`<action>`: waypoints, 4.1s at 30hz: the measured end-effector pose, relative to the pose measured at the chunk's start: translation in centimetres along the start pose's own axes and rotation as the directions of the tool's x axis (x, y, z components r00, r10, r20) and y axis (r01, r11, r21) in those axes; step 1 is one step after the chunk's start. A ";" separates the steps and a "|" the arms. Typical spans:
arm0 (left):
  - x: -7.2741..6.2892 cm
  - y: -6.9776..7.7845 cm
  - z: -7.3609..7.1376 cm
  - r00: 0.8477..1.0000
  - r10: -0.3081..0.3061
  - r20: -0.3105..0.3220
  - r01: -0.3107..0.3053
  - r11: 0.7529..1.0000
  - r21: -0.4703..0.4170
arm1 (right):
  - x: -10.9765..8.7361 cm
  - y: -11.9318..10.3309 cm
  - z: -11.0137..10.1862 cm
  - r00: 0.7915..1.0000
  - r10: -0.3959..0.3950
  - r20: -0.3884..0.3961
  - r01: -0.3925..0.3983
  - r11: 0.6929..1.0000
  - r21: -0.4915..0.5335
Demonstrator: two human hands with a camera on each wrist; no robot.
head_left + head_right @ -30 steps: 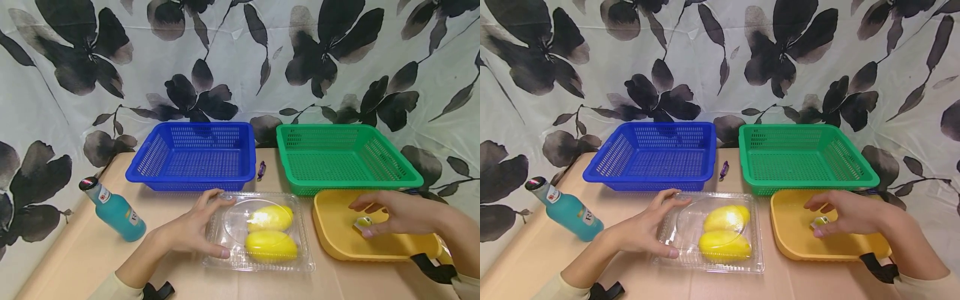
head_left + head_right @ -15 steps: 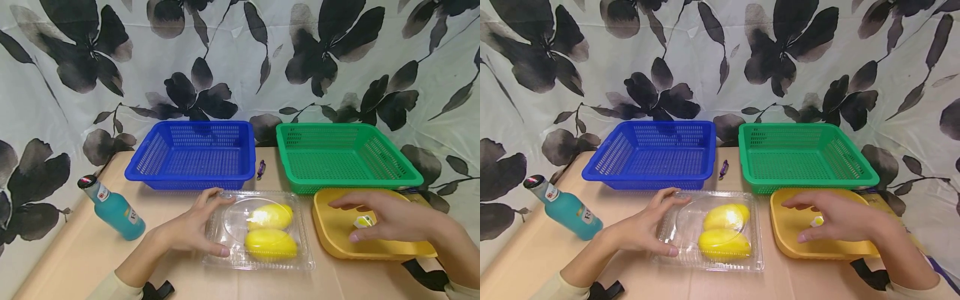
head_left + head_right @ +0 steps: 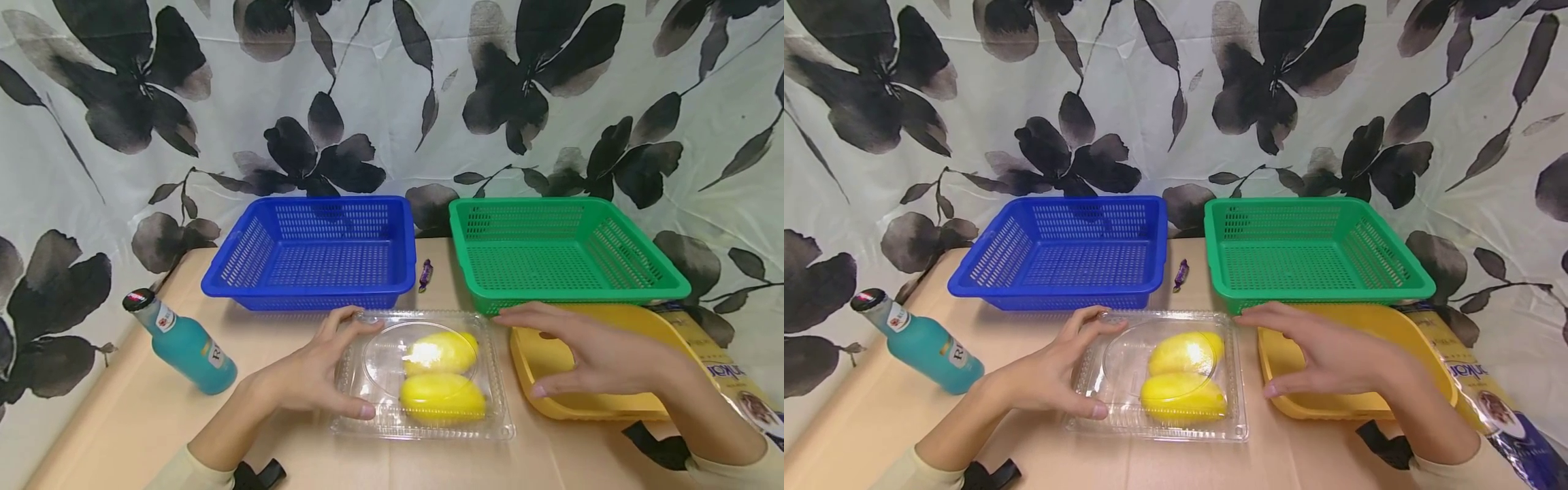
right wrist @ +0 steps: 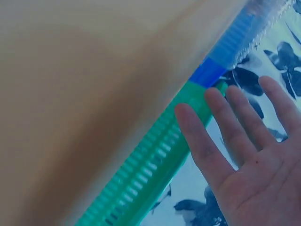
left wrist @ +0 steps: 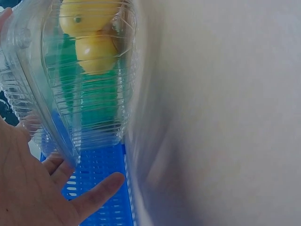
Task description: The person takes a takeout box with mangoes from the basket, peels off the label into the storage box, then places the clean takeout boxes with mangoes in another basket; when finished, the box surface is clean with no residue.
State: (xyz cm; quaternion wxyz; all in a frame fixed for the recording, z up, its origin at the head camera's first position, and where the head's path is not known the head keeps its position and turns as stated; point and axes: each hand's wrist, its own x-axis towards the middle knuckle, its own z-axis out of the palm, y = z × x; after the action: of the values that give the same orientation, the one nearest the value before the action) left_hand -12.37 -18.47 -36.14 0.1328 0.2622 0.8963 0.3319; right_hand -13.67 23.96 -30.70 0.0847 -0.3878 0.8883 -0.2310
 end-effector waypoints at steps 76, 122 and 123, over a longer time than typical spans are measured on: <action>-1.9 3.6 -1.7 0.935 0.262 -0.241 -0.245 0.964 0.099 | -0.5 -3.8 1.5 0.988 0.034 -0.148 -0.039 0.999 -0.034; 17.8 9.5 0.7 0.851 0.381 -0.361 -0.431 0.900 -0.065 | -3.6 7.0 -7.5 0.883 0.225 -0.412 -0.223 0.973 0.053; 18.0 9.7 0.8 0.855 0.373 -0.361 -0.423 0.903 -0.070 | -3.6 7.3 -7.6 0.881 0.229 -0.414 -0.226 0.972 0.059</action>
State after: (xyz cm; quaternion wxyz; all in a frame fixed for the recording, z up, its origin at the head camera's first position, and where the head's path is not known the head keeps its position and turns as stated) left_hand -23.23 -1.73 -31.42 -0.0761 0.3706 0.8047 0.4575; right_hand -18.51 33.51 -27.63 -0.0794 -0.2220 0.9240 -0.3010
